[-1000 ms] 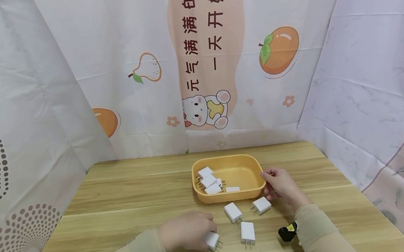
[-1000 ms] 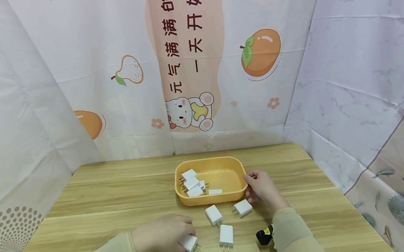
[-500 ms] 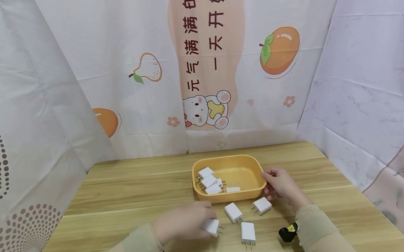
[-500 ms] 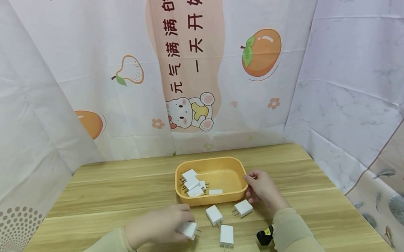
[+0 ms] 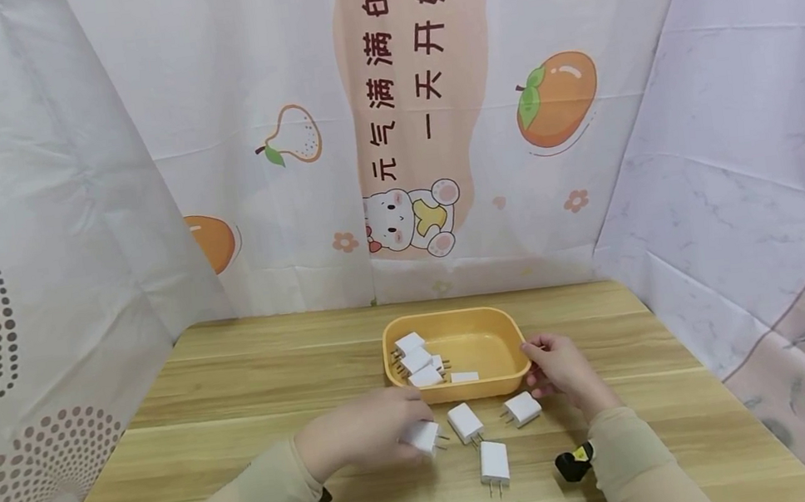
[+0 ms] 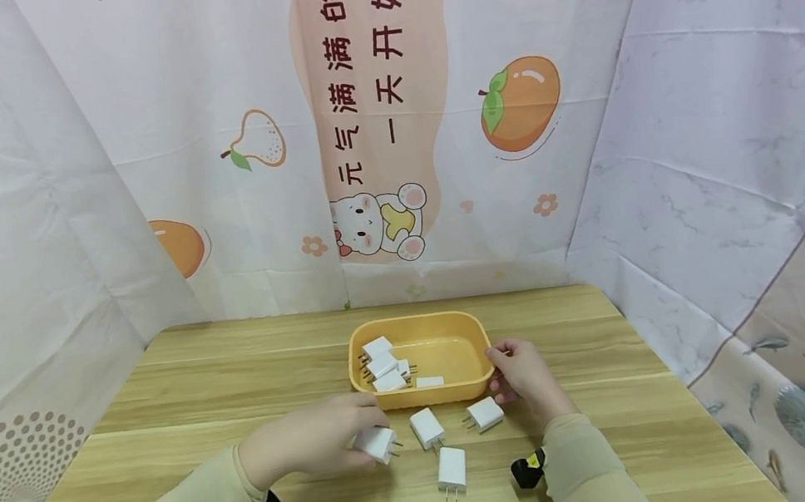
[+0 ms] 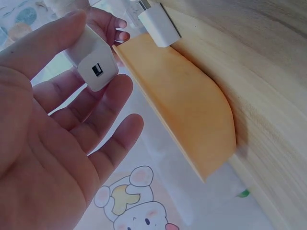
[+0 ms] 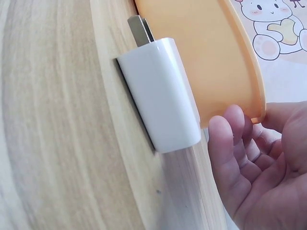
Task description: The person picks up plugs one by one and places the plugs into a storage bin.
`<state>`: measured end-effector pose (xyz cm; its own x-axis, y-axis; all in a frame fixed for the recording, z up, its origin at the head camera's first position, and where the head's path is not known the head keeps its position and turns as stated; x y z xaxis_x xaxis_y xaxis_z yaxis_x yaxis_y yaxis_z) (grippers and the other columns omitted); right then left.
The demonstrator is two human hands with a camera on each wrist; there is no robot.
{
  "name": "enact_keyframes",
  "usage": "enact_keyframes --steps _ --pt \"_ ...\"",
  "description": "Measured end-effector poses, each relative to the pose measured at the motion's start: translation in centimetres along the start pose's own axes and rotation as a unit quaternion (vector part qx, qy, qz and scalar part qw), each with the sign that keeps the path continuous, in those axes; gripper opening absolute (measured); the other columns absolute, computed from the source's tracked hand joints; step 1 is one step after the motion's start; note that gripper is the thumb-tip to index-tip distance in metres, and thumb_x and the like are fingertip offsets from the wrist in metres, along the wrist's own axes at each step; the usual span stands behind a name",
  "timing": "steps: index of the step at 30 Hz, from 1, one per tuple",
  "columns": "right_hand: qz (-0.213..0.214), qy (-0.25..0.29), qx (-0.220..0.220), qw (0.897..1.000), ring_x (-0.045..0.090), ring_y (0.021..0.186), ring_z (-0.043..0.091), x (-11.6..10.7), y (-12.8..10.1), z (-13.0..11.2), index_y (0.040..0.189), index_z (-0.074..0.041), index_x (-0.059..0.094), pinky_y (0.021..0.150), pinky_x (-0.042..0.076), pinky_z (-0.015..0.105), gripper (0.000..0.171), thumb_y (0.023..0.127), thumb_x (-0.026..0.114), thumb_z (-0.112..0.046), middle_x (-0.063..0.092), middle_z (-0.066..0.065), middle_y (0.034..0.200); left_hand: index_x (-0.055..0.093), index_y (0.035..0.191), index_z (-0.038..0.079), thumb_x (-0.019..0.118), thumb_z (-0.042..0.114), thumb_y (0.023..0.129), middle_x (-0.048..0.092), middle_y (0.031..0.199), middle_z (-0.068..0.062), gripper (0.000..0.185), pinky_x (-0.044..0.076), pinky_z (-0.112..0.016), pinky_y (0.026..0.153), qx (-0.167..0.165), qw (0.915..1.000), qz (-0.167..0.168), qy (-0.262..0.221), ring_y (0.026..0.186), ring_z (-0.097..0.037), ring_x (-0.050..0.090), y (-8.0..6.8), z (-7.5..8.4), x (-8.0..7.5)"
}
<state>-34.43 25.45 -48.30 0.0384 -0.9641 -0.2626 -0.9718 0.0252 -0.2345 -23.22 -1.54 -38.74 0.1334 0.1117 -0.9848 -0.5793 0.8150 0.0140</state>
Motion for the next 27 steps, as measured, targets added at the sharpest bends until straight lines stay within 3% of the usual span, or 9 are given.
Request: enact_keyframes --steps 14,22,27 --pt "0.000 0.002 0.003 1.000 0.061 0.064 0.019 0.1 -0.1 -0.1 0.123 0.003 0.055 0.058 0.059 0.036 0.033 0.107 0.053 -0.026 0.058 0.012 0.081 0.071 0.110 0.016 0.081 0.030 0.087 0.057 0.098 0.008 0.029 0.047 -0.018 0.069 -0.015 0.9997 0.020 -0.004 0.081 -0.003 0.052 1.4 -1.2 -0.5" --pt "0.001 0.004 0.004 1.000 0.061 0.064 0.019 0.1 -0.1 -0.1 0.124 0.002 0.055 0.058 0.059 0.037 0.032 0.108 0.052 -0.025 0.057 0.011 0.081 0.071 0.112 0.016 0.079 0.031 0.088 0.059 0.104 0.006 0.029 0.048 -0.020 0.073 -0.045 0.9983 0.035 -0.017 0.085 -0.006 0.054 3.3 -3.1 -0.7" --pt "0.002 0.005 0.004 1.000 0.061 0.064 0.020 0.0 -0.1 -0.1 0.123 0.001 0.055 0.057 0.059 0.036 0.031 0.108 0.053 -0.026 0.058 0.011 0.081 0.070 0.115 0.015 0.080 0.031 0.088 0.060 0.109 0.005 0.033 0.049 -0.022 0.073 -0.071 0.9950 0.047 -0.053 0.088 -0.007 0.055 4.8 -4.2 -1.2"
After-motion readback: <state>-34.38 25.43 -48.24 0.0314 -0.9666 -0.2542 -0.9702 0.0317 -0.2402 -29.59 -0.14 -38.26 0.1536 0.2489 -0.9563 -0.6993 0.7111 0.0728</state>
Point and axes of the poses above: each hand's wrist, its own y-axis towards the middle knuckle, its own x-axis out of the palm, z = x × y, the point moved 9 cm from there along y, towards the middle knuckle
